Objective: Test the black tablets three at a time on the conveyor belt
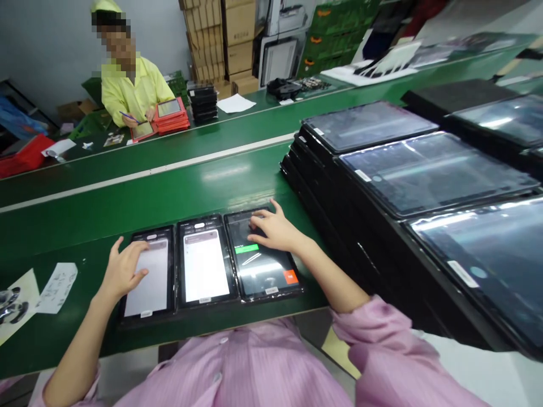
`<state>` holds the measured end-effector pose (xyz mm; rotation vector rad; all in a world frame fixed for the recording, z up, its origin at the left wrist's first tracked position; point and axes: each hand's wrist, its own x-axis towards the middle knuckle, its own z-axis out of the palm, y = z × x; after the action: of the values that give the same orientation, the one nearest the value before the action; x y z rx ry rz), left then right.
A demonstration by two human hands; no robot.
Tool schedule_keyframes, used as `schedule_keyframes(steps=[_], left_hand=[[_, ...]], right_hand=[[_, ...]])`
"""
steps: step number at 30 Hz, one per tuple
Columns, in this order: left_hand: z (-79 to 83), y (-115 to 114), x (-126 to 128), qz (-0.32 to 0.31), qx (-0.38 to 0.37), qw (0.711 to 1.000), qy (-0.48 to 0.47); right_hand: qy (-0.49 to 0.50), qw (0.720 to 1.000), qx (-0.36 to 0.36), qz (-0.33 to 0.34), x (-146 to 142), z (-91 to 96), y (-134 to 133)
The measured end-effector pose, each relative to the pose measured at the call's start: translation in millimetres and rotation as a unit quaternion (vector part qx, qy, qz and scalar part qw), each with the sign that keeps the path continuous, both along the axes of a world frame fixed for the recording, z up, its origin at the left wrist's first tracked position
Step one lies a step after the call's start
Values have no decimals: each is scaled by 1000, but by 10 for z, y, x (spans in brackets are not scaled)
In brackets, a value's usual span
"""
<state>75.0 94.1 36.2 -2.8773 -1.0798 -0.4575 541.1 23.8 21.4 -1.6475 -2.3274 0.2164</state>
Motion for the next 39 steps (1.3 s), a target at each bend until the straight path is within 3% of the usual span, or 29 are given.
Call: schedule_keyframes(steps=[5, 9, 13, 18, 21, 24, 28, 30, 34, 36, 39], left_hand=[[-91, 61, 122, 113, 9, 993, 17], [-137, 90, 173, 137, -16, 990, 32], [-161, 134, 225, 144, -22, 988, 52], [-132, 188, 359, 158, -19, 986, 50], [-99, 181, 339, 169, -34, 985, 4], [-88, 154, 187, 176, -50, 983, -32], [-117, 194, -46, 191, -85, 975, -69], [-130, 281, -57, 192, -114, 972, -70], [-106, 559, 245, 170, -143, 974, -44], [-79, 711, 496, 147, -162, 975, -27], [-56, 916, 848, 126, -212, 969, 11]], right_hand=[[12, 997, 13, -78, -21, -36, -14], [18, 999, -19, -34, -24, 116, -86], [-4, 1000, 7, 3, -245, 277, -33], [-85, 996, 15, 19, -770, 113, 319], [-105, 994, 24, 35, -854, 14, 437], [-97, 994, 55, 1, -617, -11, 357], [-50, 985, 55, -155, -77, -104, 46], [-31, 980, 36, -193, 115, -181, -101], [-2, 981, 30, -193, 258, -264, -197], [101, 969, 59, -217, 292, -278, -106], [346, 895, 68, -272, 360, -342, 168]])
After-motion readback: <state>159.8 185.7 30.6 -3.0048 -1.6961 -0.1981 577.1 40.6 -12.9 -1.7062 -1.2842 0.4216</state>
